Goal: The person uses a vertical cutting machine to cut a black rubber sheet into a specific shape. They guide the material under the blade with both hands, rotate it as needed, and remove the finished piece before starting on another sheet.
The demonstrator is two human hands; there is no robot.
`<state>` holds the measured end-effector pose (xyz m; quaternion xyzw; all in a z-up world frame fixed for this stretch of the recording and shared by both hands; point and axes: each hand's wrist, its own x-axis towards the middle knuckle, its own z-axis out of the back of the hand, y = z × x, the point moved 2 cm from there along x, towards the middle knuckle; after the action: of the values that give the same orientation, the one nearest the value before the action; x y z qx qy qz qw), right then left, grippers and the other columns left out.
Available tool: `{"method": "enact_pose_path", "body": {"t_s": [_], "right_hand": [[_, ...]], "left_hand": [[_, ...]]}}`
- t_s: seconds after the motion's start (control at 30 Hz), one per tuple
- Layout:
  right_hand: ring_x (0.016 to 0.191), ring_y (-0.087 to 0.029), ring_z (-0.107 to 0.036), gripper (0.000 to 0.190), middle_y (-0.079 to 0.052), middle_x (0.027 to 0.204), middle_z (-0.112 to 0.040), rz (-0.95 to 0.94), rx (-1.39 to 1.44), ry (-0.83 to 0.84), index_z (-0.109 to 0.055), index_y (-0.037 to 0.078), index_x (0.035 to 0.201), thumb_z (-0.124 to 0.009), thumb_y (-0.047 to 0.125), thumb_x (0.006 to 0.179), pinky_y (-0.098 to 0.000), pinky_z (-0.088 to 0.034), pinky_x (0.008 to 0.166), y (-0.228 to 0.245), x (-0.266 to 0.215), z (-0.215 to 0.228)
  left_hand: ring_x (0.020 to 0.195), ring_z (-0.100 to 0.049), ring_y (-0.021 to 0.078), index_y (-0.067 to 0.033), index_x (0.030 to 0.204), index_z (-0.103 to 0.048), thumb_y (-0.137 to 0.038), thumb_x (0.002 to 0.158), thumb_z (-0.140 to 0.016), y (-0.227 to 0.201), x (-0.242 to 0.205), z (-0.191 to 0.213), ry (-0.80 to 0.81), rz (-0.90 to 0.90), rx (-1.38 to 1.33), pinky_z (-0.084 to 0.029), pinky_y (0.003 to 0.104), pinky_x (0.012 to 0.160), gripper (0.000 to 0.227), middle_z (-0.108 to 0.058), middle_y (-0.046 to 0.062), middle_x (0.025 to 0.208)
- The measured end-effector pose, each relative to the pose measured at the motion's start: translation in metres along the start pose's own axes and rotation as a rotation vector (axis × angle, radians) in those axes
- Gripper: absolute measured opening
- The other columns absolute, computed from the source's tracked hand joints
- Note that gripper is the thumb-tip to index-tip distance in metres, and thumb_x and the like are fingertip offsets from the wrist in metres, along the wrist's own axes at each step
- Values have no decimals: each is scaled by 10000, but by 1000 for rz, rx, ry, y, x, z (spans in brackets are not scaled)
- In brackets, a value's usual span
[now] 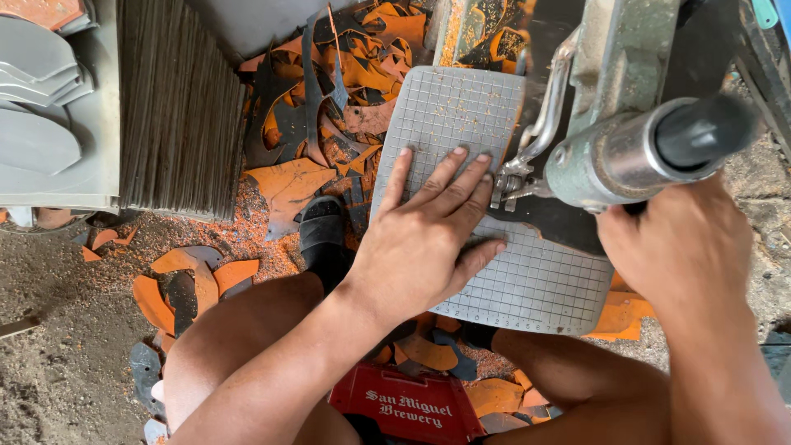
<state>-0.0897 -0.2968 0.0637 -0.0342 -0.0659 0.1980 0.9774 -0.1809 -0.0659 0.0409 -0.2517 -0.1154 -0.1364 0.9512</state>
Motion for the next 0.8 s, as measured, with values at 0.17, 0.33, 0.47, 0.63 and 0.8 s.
{"method": "enact_pose_path", "body": {"t_s": [0.17, 0.33, 0.47, 0.63, 0.8], "right_hand": [[925, -458, -726, 784, -347, 1344, -592, -85, -180, 186, -707, 92, 1366, -682, 653, 819, -481, -607, 688, -2, -45, 19], [1460, -448, -507, 735, -178, 1390, -577, 109, -136, 39, -729, 90, 961, -761, 729, 598, -541, -484, 1195, -6, -55, 24], [1453, -407, -412, 940, -262, 1431, -483, 373, 481, -16, -590, 15, 1194, -684, 826, 728, -569, -311, 1181, -1, -35, 3], [1443, -407, -423, 745, -217, 1509, -506, 435, 343, -8, -667, 66, 1284, -659, 607, 771, -629, -257, 1201, 33, -71, 8], [1445, -394, -455, 602, -187, 1487, -552, 386, 399, -8, -672, 71, 1305, -617, 498, 883, -595, -294, 1200, 43, -74, 13]], "left_hand": [[1463, -454, 349, 64, 1413, -574, -467, 969, -619, -15, -6, 0, 16, 64, 107, -248, 623, 1222, 694, -514, 221, 1534], [1444, -481, 357, 51, 1401, -581, -439, 993, -579, -20, -8, -2, 22, 53, 178, -277, 634, 1198, 638, -542, 218, 1506], [1415, -518, 339, 42, 1395, -592, -402, 992, -566, -20, -8, -4, 23, 47, 207, -314, 627, 1183, 601, -568, 209, 1482], [1393, -538, 330, 30, 1392, -607, -314, 991, -573, -20, -5, -3, 25, 63, 249, -355, 574, 1175, 530, -573, 189, 1483], [1359, -576, 320, 17, 1366, -629, -238, 1005, -568, -16, 3, 0, 52, -29, 395, -426, 530, 1137, 446, -605, 170, 1469]]}}
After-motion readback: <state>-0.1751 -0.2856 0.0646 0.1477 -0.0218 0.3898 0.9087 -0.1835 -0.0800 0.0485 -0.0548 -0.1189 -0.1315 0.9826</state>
